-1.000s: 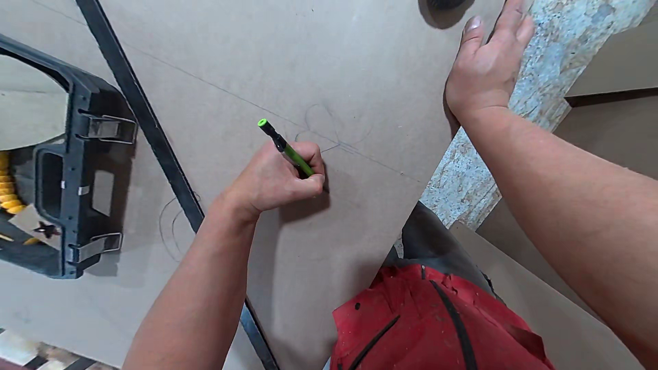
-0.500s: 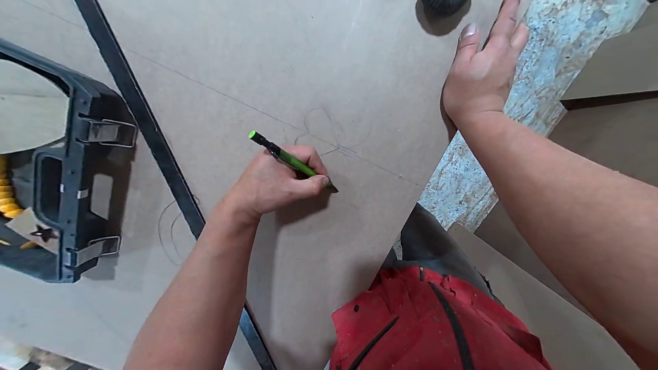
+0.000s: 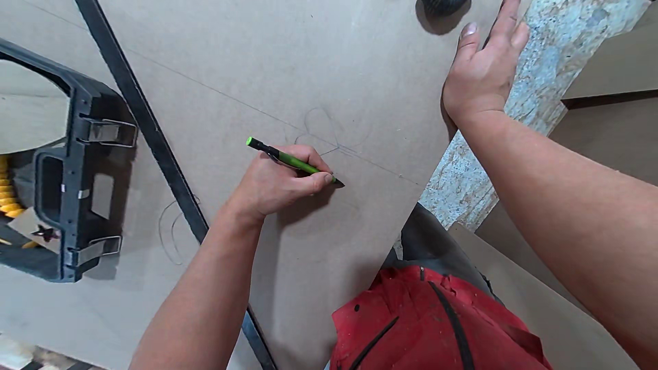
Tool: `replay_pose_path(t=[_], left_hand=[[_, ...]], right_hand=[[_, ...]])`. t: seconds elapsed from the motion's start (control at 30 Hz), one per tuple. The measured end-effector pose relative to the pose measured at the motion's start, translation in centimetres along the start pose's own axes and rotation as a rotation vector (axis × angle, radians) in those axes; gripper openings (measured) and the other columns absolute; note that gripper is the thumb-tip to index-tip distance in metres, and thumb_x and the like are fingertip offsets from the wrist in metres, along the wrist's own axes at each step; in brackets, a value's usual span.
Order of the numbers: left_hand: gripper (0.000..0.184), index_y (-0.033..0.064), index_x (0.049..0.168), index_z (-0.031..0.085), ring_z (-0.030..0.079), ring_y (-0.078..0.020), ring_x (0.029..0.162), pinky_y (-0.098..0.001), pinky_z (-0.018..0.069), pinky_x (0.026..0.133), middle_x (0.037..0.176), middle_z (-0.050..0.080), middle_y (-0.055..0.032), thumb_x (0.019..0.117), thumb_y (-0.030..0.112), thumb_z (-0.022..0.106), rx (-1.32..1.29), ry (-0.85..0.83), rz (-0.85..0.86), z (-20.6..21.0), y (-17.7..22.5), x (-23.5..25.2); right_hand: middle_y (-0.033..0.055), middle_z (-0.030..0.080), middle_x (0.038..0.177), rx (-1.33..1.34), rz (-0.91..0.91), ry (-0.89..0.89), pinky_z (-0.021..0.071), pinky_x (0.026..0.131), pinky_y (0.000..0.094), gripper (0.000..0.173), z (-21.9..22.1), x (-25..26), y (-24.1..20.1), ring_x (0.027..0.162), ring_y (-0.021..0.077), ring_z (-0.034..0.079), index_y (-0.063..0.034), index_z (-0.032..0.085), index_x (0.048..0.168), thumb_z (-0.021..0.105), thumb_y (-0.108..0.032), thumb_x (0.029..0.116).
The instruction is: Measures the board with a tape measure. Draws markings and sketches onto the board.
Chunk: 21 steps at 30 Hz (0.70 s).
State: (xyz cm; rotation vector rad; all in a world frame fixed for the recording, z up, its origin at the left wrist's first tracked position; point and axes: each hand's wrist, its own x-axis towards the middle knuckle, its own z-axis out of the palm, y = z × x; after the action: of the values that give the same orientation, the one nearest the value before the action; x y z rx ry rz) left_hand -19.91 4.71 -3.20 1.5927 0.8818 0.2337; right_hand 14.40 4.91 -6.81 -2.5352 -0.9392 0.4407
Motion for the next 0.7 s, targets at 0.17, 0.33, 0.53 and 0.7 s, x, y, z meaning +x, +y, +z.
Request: replay_pose_path(t=[0.17,0.33,0.53,0.7], left_hand=[[0.01,0.0116,0.094,0.076,0.07,-0.0133,0.065,-0.0284,0.0609,0.057,0.08,0.074,-0.0016,0.0888,0.021,0.077,-0.015,0.026,0.019,0.2,-0.1,0.0],[0.011,0.0109,0.096,0.076,0.072,-0.0134,0.069,-0.0295,0.0628,0.062,0.082,0.076,-0.0015,0.0901,0.02,0.076,-0.014,0.081,0.027,0.6,0.0,-0.1],[0.01,0.0059,0.098,0.073,0.075,-0.0179,0.074,-0.0338,0.0657,0.067,0.086,0.077,-0.006,0.0916,0.013,0.075,-0.1,0.415,0.031,3.3,-0.1,-0.3],[0.009,0.0031,0.099,0.071,0.076,-0.0192,0.074,-0.0344,0.0665,0.069,0.086,0.077,-0.0081,0.0931,0.009,0.073,-0.141,0.545,0.038,4.6,-0.1,-0.3]], right_hand=[[0.018,0.034,0.162,0.005,0.005,-0.008,0.0517,0.103,0.0371,0.069,-0.1,0.0,-0.1,0.134,0.0235,0.055,-0.0171,0.024,0.165,0.038,-0.049,0.1054],[0.018,0.036,0.161,0.014,0.003,-0.001,0.0518,0.103,0.0373,0.071,0.0,0.1,0.0,0.133,0.0239,0.055,-0.0166,0.022,0.166,0.039,-0.049,0.105],[0.0182,0.035,0.161,0.008,0.005,-0.002,0.0545,0.098,0.0384,0.07,0.0,0.1,0.0,0.127,0.0244,0.059,-0.0183,0.022,0.166,0.039,-0.049,0.1053],[0.0174,0.035,0.161,0.004,0.01,-0.005,0.0537,0.099,0.0382,0.07,-0.1,-0.1,-0.1,0.128,0.0245,0.058,-0.0195,0.021,0.166,0.038,-0.049,0.1053]])
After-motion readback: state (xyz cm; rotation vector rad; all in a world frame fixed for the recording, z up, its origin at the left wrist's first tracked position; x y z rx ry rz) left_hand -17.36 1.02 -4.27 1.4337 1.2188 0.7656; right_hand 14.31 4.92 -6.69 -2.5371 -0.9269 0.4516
